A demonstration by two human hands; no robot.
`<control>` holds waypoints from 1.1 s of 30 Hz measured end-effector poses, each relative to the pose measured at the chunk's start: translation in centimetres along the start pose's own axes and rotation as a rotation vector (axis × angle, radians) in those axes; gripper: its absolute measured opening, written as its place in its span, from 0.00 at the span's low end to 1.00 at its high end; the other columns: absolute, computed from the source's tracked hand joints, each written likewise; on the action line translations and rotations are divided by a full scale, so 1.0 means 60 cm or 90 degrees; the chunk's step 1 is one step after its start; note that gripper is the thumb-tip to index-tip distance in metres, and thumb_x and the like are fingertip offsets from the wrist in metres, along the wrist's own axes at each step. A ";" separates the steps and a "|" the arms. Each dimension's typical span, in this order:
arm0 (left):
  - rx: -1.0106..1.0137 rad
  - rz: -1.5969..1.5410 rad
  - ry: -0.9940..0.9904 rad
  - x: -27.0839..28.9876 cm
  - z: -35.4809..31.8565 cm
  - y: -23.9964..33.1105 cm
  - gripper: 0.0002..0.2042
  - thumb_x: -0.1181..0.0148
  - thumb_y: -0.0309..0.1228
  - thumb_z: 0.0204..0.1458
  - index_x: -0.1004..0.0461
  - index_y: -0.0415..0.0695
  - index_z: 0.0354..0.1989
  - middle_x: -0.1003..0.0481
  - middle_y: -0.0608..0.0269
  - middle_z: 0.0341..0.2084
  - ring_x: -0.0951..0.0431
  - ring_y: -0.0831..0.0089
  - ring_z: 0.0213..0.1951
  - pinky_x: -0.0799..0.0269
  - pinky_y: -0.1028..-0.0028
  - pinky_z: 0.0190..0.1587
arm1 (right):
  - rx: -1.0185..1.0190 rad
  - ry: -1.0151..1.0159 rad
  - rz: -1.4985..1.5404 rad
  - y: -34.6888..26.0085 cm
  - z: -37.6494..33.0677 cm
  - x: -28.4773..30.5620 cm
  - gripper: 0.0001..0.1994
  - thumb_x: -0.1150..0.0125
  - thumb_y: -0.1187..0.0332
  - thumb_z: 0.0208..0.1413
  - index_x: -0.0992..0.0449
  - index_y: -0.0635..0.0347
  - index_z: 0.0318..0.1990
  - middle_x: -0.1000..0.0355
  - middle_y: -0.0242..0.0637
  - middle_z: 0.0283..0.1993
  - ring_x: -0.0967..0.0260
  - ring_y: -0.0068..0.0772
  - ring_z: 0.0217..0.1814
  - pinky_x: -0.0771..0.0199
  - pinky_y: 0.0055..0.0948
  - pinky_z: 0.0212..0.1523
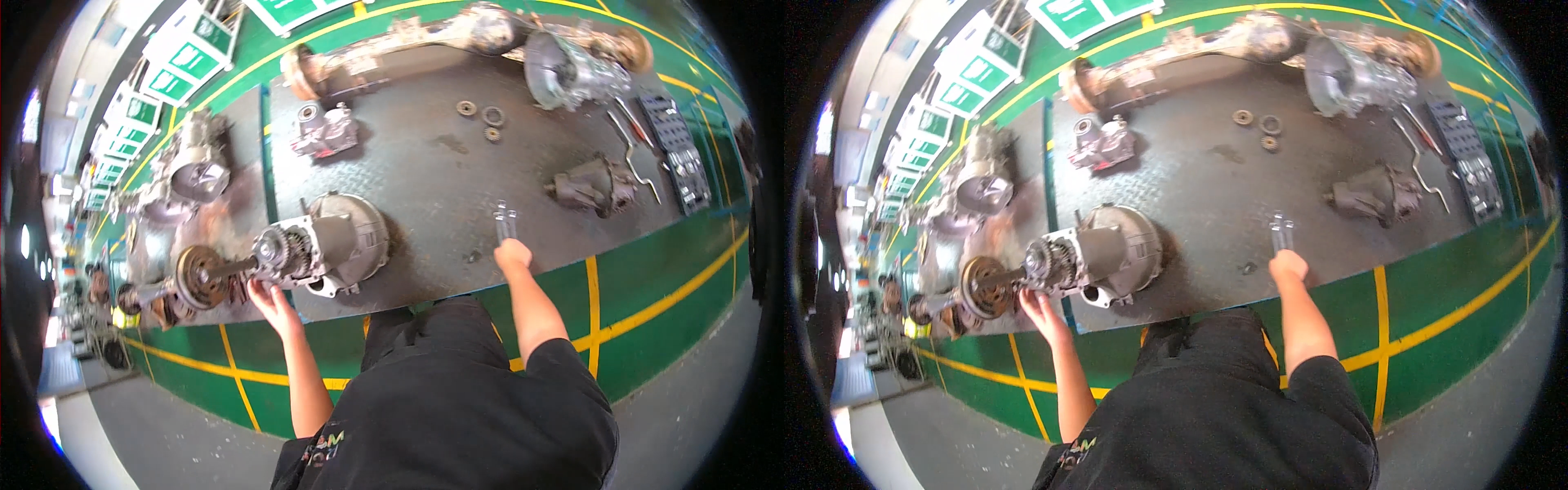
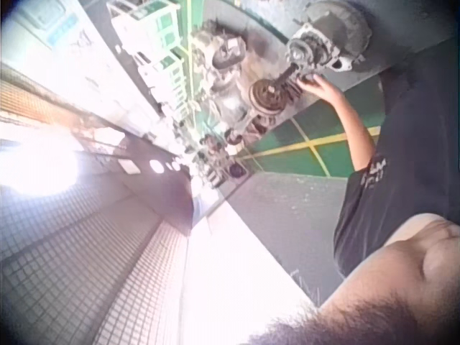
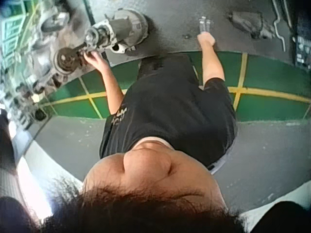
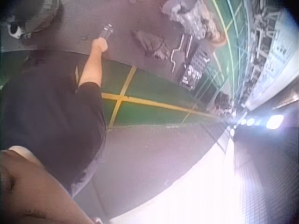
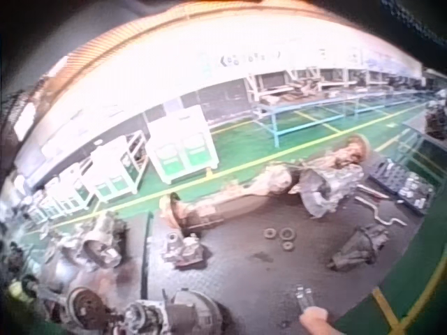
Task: Assembling the internal gear components and housing of a vehicle transmission on a metal workbench.
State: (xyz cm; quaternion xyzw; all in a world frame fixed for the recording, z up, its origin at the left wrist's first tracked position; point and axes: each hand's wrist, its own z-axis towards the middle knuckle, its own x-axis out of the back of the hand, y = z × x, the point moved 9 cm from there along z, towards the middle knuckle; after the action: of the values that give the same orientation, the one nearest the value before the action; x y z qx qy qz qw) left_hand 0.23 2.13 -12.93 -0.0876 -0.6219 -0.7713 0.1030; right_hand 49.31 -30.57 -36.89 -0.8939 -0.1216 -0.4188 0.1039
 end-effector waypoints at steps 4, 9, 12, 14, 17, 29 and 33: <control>0.041 -0.004 -0.018 0.006 -0.005 -0.017 0.35 0.48 0.22 0.60 0.57 0.43 0.74 0.53 0.49 0.72 0.51 0.62 0.72 0.49 0.64 0.68 | -0.034 0.008 -0.010 0.060 0.038 0.001 0.16 0.47 0.62 0.56 0.18 0.60 0.43 0.21 0.48 0.46 0.22 0.50 0.50 0.23 0.45 0.49; 0.054 -0.022 -0.061 -0.001 -0.019 0.003 0.39 0.43 0.24 0.58 0.60 0.42 0.75 0.53 0.50 0.73 0.40 0.64 0.65 0.37 0.66 0.62 | -0.030 0.062 -0.018 0.079 0.037 0.032 0.17 0.43 0.58 0.54 0.18 0.63 0.41 0.21 0.50 0.44 0.22 0.50 0.48 0.23 0.46 0.48; 0.025 0.021 -0.088 -0.002 -0.017 0.007 0.41 0.39 0.25 0.55 0.58 0.40 0.74 0.50 0.47 0.71 0.47 0.59 0.71 0.35 0.64 0.61 | 0.060 0.126 0.001 0.013 0.011 0.079 0.18 0.42 0.56 0.54 0.19 0.63 0.40 0.21 0.50 0.43 0.22 0.50 0.46 0.23 0.45 0.46; 0.032 0.015 -0.096 -0.009 -0.015 0.008 0.42 0.38 0.26 0.55 0.58 0.40 0.74 0.50 0.46 0.71 0.47 0.58 0.71 0.34 0.63 0.60 | 0.239 0.198 0.140 -0.075 -0.026 0.115 0.17 0.38 0.58 0.52 0.21 0.63 0.40 0.21 0.49 0.40 0.22 0.49 0.41 0.23 0.43 0.43; 0.034 0.001 -0.095 -0.006 -0.016 -0.006 0.44 0.37 0.27 0.53 0.59 0.40 0.74 0.50 0.45 0.71 0.47 0.59 0.71 0.33 0.63 0.58 | 0.549 0.171 0.398 -0.288 -0.180 0.207 0.11 0.35 0.69 0.55 0.24 0.66 0.42 0.25 0.37 0.32 0.27 0.23 0.35 0.27 0.25 0.40; 0.092 -0.317 -0.028 0.040 -0.002 -0.068 0.24 0.45 0.21 0.56 0.37 0.39 0.63 0.33 0.57 0.58 0.30 0.71 0.55 0.32 0.70 0.55 | 0.970 -0.135 0.358 -0.813 -0.684 0.268 0.13 0.36 0.68 0.56 0.26 0.65 0.44 0.24 0.40 0.41 0.25 0.31 0.46 0.27 0.31 0.47; 0.243 -0.290 0.059 0.068 -0.017 -0.178 0.12 0.45 0.22 0.58 0.30 0.38 0.50 0.26 0.62 0.44 0.25 0.74 0.46 0.29 0.73 0.51 | 0.913 -0.429 0.309 -0.846 -0.675 0.202 0.19 0.43 0.56 0.65 0.28 0.67 0.32 0.27 0.35 0.29 0.29 0.25 0.33 0.28 0.27 0.38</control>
State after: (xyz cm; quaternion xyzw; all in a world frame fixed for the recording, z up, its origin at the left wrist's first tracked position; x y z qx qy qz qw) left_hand -6.56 3.10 -22.10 0.1103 -0.7538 -0.6471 -0.0301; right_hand 12.08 7.52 2.12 -0.6897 -0.1878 0.0850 0.6941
